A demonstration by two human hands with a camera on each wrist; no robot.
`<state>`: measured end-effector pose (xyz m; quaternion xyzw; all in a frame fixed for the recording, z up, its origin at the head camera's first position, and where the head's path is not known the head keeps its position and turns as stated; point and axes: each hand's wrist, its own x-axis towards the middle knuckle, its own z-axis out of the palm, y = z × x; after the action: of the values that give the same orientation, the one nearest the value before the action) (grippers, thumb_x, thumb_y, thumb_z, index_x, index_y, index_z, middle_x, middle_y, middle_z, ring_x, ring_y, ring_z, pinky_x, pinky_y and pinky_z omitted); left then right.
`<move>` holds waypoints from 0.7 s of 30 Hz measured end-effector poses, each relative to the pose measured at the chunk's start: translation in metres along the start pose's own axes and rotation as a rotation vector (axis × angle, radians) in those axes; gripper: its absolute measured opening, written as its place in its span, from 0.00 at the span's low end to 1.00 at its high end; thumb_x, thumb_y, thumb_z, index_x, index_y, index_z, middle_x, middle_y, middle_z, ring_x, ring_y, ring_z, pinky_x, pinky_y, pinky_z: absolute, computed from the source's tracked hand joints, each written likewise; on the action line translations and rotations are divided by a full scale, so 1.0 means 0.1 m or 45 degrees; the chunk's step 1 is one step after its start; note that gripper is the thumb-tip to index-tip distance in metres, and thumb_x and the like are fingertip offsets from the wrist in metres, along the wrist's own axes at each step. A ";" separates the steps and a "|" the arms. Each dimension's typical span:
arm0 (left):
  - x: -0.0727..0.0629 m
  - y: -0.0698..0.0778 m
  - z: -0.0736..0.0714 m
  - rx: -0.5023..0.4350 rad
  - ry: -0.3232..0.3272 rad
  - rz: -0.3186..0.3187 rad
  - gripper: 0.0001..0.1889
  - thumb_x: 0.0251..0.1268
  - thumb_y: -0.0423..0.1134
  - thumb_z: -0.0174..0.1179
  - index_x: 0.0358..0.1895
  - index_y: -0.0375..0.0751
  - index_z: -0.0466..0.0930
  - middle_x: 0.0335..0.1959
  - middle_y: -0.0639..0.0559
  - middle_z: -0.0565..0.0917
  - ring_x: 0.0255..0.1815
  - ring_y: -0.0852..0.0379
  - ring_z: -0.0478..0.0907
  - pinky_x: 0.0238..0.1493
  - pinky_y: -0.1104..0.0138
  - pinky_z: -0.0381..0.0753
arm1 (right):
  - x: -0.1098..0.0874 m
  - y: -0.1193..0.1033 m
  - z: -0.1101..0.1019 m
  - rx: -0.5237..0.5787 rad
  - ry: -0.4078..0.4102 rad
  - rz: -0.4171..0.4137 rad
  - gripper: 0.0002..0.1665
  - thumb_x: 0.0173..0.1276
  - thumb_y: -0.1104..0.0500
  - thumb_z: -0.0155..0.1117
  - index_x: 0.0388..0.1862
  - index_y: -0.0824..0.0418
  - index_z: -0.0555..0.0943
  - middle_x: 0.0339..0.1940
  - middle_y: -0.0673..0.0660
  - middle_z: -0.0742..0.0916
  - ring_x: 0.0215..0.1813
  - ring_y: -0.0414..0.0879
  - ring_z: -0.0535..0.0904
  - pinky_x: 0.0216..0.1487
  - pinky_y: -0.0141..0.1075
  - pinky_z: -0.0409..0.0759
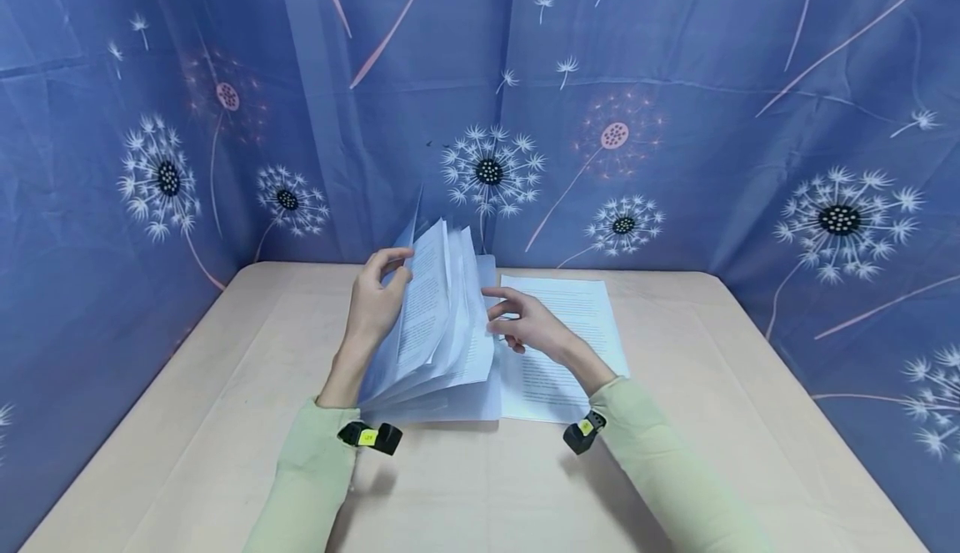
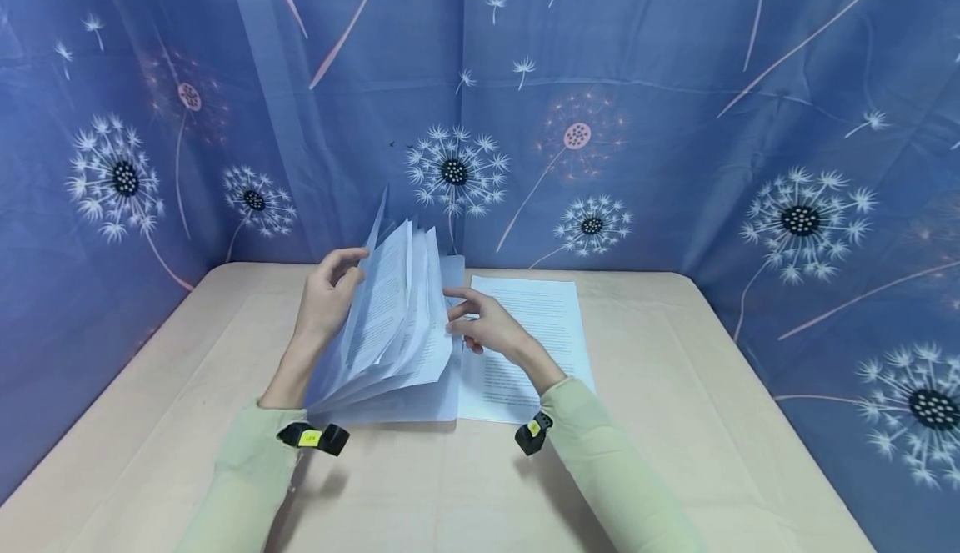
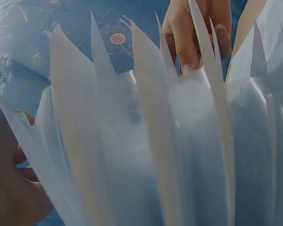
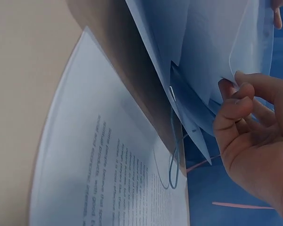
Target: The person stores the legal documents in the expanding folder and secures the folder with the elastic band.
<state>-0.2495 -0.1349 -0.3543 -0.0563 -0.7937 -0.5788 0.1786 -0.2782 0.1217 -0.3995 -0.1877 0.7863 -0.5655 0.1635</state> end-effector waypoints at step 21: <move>-0.01 0.03 0.02 0.002 0.004 -0.005 0.19 0.69 0.39 0.50 0.60 0.45 0.79 0.64 0.50 0.77 0.69 0.51 0.72 0.70 0.52 0.69 | 0.12 0.02 0.17 -0.030 0.029 0.021 0.35 0.67 0.64 0.66 0.72 0.51 0.70 0.48 0.57 0.86 0.13 0.38 0.56 0.16 0.31 0.58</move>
<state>-0.2479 -0.1325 -0.3527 -0.0537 -0.7940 -0.5785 0.1788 -0.2807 0.1030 -0.4072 -0.1768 0.7962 -0.5569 0.1569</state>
